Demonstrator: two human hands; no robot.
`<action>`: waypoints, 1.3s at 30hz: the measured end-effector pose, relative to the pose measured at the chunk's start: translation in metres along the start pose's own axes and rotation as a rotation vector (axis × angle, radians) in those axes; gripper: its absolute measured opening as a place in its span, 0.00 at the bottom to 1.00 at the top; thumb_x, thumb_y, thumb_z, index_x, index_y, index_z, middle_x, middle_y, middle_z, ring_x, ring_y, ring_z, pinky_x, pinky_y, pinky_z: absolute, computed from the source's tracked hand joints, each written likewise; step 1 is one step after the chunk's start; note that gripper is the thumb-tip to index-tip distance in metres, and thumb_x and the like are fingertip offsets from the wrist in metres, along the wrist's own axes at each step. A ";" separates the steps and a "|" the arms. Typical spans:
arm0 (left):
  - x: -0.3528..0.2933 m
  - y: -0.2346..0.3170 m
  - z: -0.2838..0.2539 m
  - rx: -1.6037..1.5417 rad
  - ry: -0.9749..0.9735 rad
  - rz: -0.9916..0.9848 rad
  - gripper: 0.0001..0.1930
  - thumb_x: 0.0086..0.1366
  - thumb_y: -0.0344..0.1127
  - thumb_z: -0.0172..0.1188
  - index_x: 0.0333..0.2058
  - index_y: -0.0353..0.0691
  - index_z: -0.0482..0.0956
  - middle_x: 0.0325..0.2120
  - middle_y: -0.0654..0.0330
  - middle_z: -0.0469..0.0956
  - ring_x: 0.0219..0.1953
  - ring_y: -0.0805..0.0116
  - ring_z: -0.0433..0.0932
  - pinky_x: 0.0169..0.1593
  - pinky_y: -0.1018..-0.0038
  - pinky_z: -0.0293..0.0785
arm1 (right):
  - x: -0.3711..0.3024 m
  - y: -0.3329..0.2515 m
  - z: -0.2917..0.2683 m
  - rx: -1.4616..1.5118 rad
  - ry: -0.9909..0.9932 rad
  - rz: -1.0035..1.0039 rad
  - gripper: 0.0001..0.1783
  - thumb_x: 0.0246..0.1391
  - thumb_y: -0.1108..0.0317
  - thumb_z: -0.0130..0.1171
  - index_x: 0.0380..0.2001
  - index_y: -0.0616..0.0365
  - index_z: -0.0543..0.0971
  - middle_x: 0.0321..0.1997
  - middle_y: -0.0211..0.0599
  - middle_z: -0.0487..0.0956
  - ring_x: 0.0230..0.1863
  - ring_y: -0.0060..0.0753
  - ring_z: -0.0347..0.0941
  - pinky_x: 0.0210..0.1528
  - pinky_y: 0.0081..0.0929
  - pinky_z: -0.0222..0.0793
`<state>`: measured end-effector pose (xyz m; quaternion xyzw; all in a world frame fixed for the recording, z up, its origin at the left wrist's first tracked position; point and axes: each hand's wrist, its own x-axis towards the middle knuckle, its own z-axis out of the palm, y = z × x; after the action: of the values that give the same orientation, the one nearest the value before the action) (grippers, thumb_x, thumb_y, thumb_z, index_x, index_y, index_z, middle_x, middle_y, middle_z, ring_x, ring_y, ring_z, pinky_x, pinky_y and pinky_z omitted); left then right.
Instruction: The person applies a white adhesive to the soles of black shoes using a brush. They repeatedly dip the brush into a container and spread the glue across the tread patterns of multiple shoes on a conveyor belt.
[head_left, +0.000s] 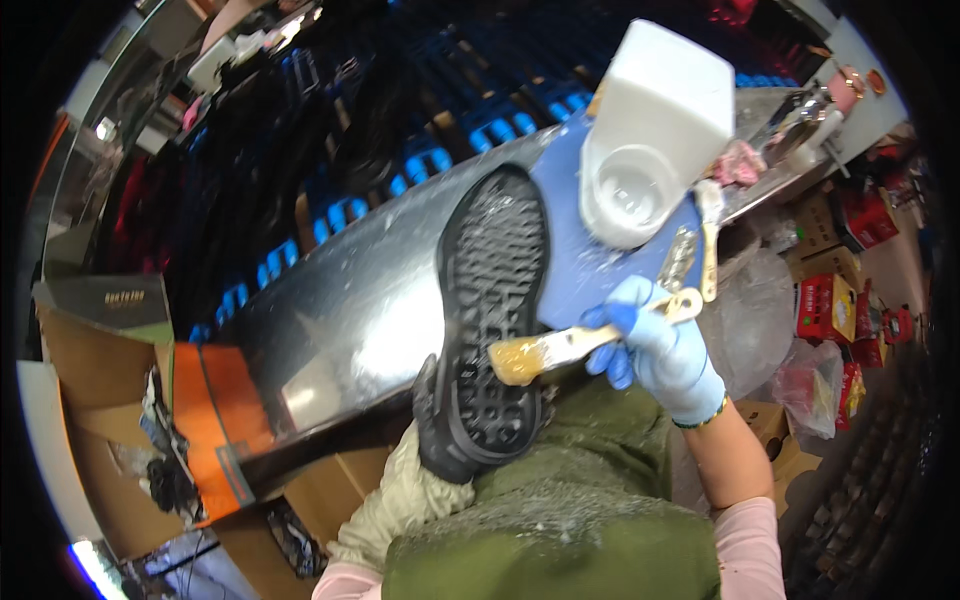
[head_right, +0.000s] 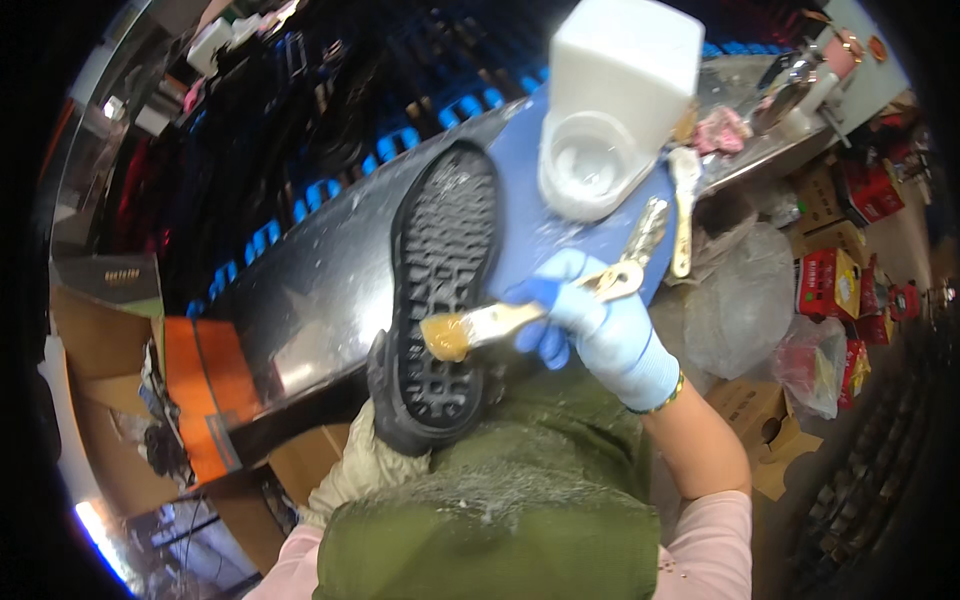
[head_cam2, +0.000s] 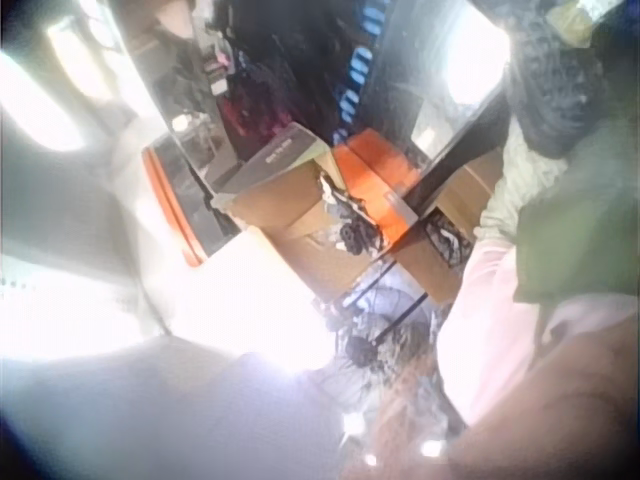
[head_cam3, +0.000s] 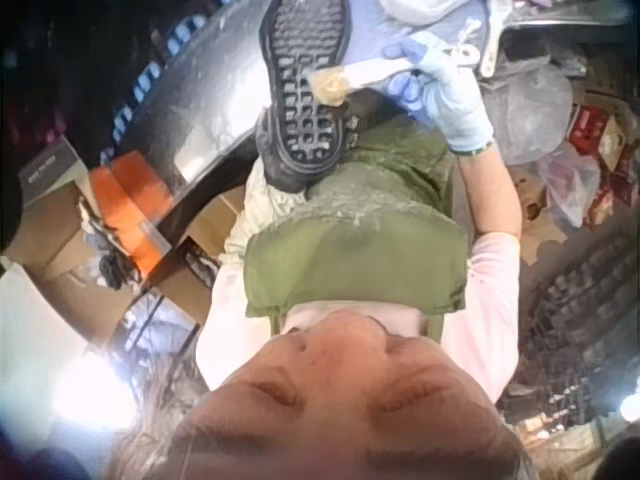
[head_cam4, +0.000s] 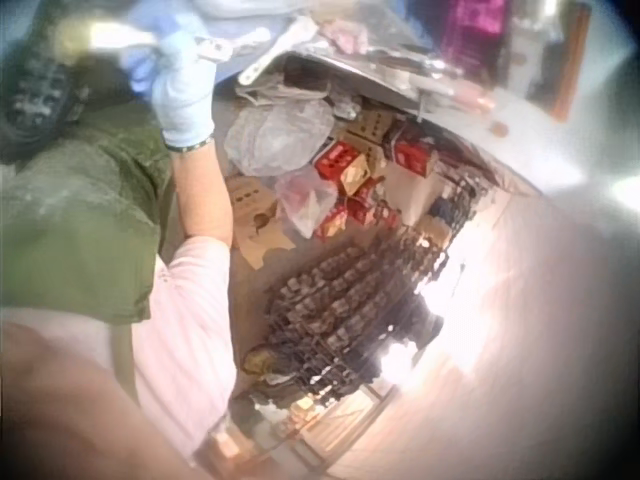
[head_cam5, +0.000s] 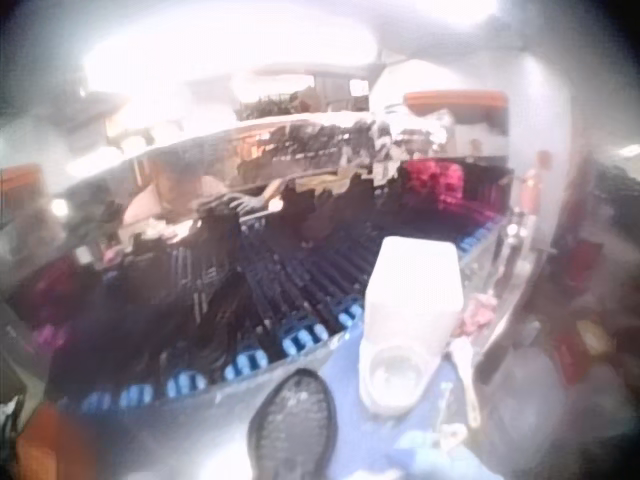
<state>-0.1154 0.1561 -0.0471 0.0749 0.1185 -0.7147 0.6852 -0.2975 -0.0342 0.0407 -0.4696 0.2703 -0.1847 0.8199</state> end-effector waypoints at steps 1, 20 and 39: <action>0.005 0.003 0.002 0.488 -0.035 0.080 0.40 0.69 0.61 0.50 0.68 0.34 0.63 0.60 0.40 0.71 0.58 0.45 0.75 0.61 0.49 0.74 | -0.001 0.003 0.010 -0.170 -0.132 0.007 0.09 0.63 0.67 0.62 0.40 0.61 0.82 0.37 0.37 0.85 0.33 0.23 0.81 0.33 0.19 0.76; -0.008 0.042 0.000 0.198 -0.174 -0.066 0.36 0.72 0.54 0.56 0.69 0.37 0.61 0.62 0.43 0.71 0.60 0.49 0.77 0.62 0.46 0.77 | 0.040 -0.096 -0.009 -0.838 0.228 -0.486 0.08 0.61 0.66 0.65 0.40 0.57 0.85 0.35 0.31 0.85 0.35 0.21 0.80 0.41 0.22 0.78; 0.011 -0.022 0.004 -0.066 -0.096 -0.164 0.39 0.69 0.60 0.57 0.66 0.33 0.65 0.56 0.41 0.76 0.53 0.44 0.81 0.53 0.47 0.84 | 0.075 0.004 0.025 -0.862 0.179 -0.734 0.08 0.60 0.68 0.62 0.41 0.56 0.83 0.37 0.37 0.83 0.36 0.37 0.79 0.41 0.31 0.75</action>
<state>-0.1377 0.1454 -0.0448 0.0079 0.1149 -0.7668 0.6315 -0.2227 -0.0575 0.0271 -0.8070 0.2089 -0.3696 0.4104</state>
